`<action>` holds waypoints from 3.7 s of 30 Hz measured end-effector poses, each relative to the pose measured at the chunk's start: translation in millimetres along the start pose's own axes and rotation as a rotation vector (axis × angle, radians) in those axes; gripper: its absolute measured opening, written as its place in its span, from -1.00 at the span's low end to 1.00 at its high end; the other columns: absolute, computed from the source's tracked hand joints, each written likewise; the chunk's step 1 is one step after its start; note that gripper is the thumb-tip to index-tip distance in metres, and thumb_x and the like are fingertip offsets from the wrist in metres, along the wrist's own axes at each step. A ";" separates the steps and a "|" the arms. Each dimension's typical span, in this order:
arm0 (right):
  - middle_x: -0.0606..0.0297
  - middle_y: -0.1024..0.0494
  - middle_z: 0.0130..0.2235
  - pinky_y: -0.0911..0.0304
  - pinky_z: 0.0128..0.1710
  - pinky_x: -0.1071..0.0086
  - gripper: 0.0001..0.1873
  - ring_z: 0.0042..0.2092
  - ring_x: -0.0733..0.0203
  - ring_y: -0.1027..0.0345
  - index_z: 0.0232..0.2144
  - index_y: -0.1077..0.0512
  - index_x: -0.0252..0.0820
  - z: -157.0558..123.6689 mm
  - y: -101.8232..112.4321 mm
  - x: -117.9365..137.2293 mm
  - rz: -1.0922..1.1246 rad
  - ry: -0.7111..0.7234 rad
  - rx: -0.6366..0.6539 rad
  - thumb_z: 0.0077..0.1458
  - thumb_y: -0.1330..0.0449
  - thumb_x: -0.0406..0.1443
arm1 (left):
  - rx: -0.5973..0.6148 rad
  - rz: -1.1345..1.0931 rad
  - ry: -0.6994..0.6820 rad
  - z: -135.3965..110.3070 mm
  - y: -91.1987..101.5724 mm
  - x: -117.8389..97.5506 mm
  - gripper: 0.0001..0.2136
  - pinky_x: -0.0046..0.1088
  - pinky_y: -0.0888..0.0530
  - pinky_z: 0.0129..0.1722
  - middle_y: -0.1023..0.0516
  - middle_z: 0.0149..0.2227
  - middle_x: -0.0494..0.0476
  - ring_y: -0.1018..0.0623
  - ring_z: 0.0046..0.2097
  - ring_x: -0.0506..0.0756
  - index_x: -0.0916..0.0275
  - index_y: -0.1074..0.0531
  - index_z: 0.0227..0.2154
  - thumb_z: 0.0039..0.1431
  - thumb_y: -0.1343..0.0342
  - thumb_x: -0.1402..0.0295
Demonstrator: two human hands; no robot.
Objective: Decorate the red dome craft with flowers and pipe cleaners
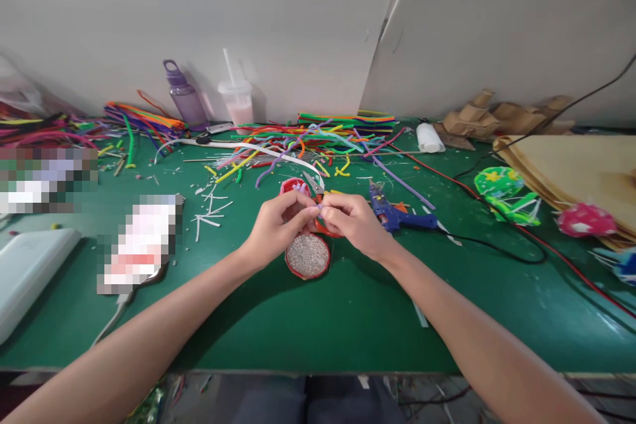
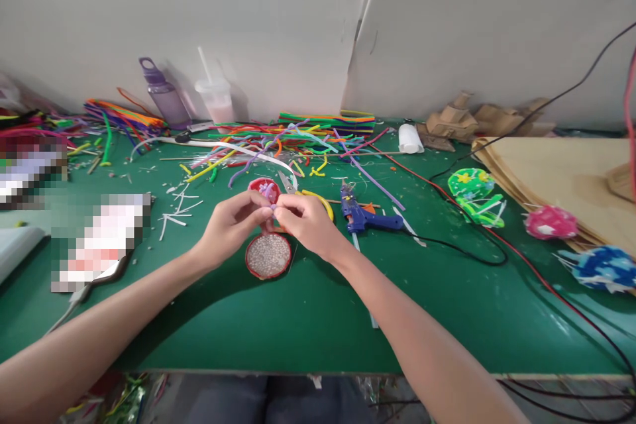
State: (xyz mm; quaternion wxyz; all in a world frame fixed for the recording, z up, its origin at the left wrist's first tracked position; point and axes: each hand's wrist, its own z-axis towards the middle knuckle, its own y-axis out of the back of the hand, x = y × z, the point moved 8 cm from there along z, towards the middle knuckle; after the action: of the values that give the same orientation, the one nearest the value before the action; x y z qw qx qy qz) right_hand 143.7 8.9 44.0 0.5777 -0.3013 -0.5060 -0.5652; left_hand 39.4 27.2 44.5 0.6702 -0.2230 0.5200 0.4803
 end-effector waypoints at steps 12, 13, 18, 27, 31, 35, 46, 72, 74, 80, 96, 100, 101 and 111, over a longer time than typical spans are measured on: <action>0.48 0.01 -0.62 0.20 -0.55 0.41 -0.65 -0.55 0.41 0.15 -0.67 -0.01 -0.17 -1.1 2.9 0.3 -0.183 0.014 0.120 0.11 0.02 -0.32 | 0.147 -0.072 0.141 1.4 -10.4 13.4 -0.82 -0.52 -0.43 -0.50 -0.45 -0.59 0.02 -0.46 -0.53 -0.04 0.32 -0.41 -0.46 0.06 -0.19 0.28; 0.48 0.01 -0.62 0.21 -0.55 0.41 -0.65 -0.56 0.41 0.16 -0.67 0.00 -0.16 -1.1 1.9 -1.1 -0.158 0.003 0.130 0.10 0.02 -0.32 | 0.157 -0.085 0.153 1.4 -11.4 13.9 -0.80 -0.52 -0.43 -0.50 -0.45 -0.59 0.02 -0.45 -0.54 -0.04 0.33 -0.41 -0.47 0.04 -0.20 0.27; 0.48 0.02 -0.64 0.22 -0.56 0.41 -0.66 -0.57 0.42 0.16 -0.69 -0.01 -0.16 -1.0 -0.1 -6.3 -0.069 -0.033 0.116 0.06 0.01 -0.33 | 0.196 -0.159 0.204 0.5 -14.8 17.1 -0.77 -0.50 -0.43 -0.49 -0.47 -0.59 0.03 -0.46 -0.55 -0.04 0.33 -0.41 -0.49 0.00 -0.24 0.24; 0.48 0.04 -0.65 0.22 -0.57 0.41 -0.63 -0.56 0.41 0.17 -0.72 0.02 -0.16 -3.2 3.0 7.1 -0.254 0.110 0.004 0.04 -0.02 -0.34 | 0.182 -0.134 0.200 1.2 -10.2 15.3 -0.77 -0.53 -0.39 -0.47 -0.45 -0.61 0.02 -0.45 -0.52 -0.05 0.34 -0.41 -0.51 -0.01 -0.25 0.26; 0.46 -0.06 -0.64 0.14 -0.53 0.42 -0.66 -0.55 0.40 0.07 -0.68 -0.05 -0.17 -3.5 7.3 12.0 -0.300 0.179 -0.068 0.10 0.02 -0.32 | 0.140 -0.246 0.242 2.0 -9.9 18.6 -0.79 -0.50 -0.46 -0.41 -0.49 -0.50 0.04 -0.50 -0.46 -0.03 0.34 -0.40 -0.41 0.01 -0.22 0.28; 0.46 -0.10 -0.64 0.12 -0.53 0.41 -0.66 -0.56 0.40 0.06 -0.66 -0.09 -0.18 -1.6 5.2 4.8 -0.246 0.103 0.025 0.14 0.05 -0.31 | 0.119 -0.246 0.237 2.3 -8.6 19.3 -0.79 -0.49 -0.47 -0.41 -0.49 -0.48 0.05 -0.51 -0.43 -0.02 0.33 -0.39 -0.42 0.01 -0.22 0.28; 0.49 -0.13 -0.63 0.08 -0.56 0.44 -0.78 -0.58 0.42 0.03 -0.56 -0.24 -0.20 -1.3 -0.5 -4.2 0.043 -0.071 0.206 0.13 -0.04 -0.31 | 0.240 -0.161 0.287 -2.2 -15.2 19.9 -0.82 -0.49 -0.42 -0.38 -0.50 -0.58 0.04 -0.49 -0.49 -0.02 0.34 -0.41 -0.45 0.05 -0.18 0.30; 0.48 -0.20 -0.63 0.01 -0.55 0.46 -0.78 -0.57 0.42 -0.07 -0.52 -0.26 -0.22 -4.0 0.0 -2.2 0.057 -0.098 0.308 0.17 -0.05 -0.29 | 0.338 -0.087 0.181 -0.9 -15.9 10.3 -0.77 -0.48 -0.41 -0.36 -0.48 -0.53 0.07 -0.48 -0.45 -0.02 0.34 -0.42 -0.51 0.15 -0.10 0.27; 0.47 -0.21 -0.63 0.01 -0.55 0.46 -0.78 -0.57 0.42 -0.06 -0.51 -0.29 -0.23 -3.0 4.7 0.8 0.011 -0.075 0.248 0.17 -0.06 -0.28 | 0.315 -0.129 0.184 -0.2 -14.9 9.7 -0.77 -0.46 -0.42 -0.37 -0.49 -0.52 0.07 -0.49 -0.46 -0.01 0.34 -0.43 -0.48 0.16 -0.08 0.26; 0.47 -0.21 -0.62 0.03 -0.57 0.46 -0.77 -0.57 0.43 -0.03 -0.50 -0.31 -0.22 -1.4 11.2 5.5 -0.034 -0.060 0.144 0.18 -0.07 -0.25 | 0.221 -0.128 0.180 2.9 -9.0 11.4 -0.77 -0.48 -0.44 -0.40 -0.49 -0.53 0.07 -0.50 -0.47 -0.02 0.35 -0.43 -0.47 0.14 -0.11 0.25; 0.46 -0.24 -0.62 -0.02 -0.55 0.46 -0.76 -0.57 0.43 -0.09 -0.49 -0.26 -0.21 -3.3 3.3 0.3 -0.030 -0.029 0.154 0.22 -0.02 -0.26 | 0.238 -0.113 0.137 3.2 -6.5 14.0 -0.78 -0.48 -0.43 -0.38 -0.47 -0.53 0.07 -0.48 -0.46 -0.02 0.34 -0.43 -0.50 0.13 -0.12 0.27; 0.46 -0.25 -0.62 -0.02 -0.53 0.45 -0.77 -0.56 0.42 -0.09 -0.49 -0.26 -0.21 -3.5 0.9 -0.8 -0.068 -0.024 0.142 0.22 -0.02 -0.27 | 0.222 -0.059 0.128 3.3 -5.5 12.1 -0.78 -0.49 -0.42 -0.38 -0.48 -0.55 0.07 -0.49 -0.46 -0.01 0.34 -0.43 -0.50 0.12 -0.13 0.27; 0.46 -0.25 -0.62 -0.02 -0.53 0.45 -0.77 -0.56 0.42 -0.09 -0.49 -0.27 -0.21 -3.5 0.6 -0.9 -0.081 -0.022 0.135 0.21 -0.02 -0.27 | 0.218 -0.046 0.127 3.4 -5.4 11.6 -0.78 -0.49 -0.42 -0.39 -0.48 -0.55 0.07 -0.49 -0.46 -0.02 0.34 -0.43 -0.51 0.11 -0.13 0.26; 0.46 -0.26 -0.64 -0.02 -0.55 0.46 -0.76 -0.59 0.42 -0.12 -0.48 -0.26 -0.21 -3.1 2.3 -5.1 -0.050 -0.118 0.293 0.23 0.02 -0.27 | 0.252 0.003 0.145 3.9 -8.5 14.3 -0.75 -0.51 -0.42 -0.42 -0.49 -0.55 0.06 -0.49 -0.48 -0.02 0.33 -0.43 -0.50 0.10 -0.13 0.21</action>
State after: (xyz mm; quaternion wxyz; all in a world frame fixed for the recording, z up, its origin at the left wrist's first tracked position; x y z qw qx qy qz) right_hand 147.5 8.2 38.8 0.5705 -0.2336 -0.6235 -0.4808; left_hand 48.7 32.5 31.1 0.6528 -0.1707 0.6236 0.3947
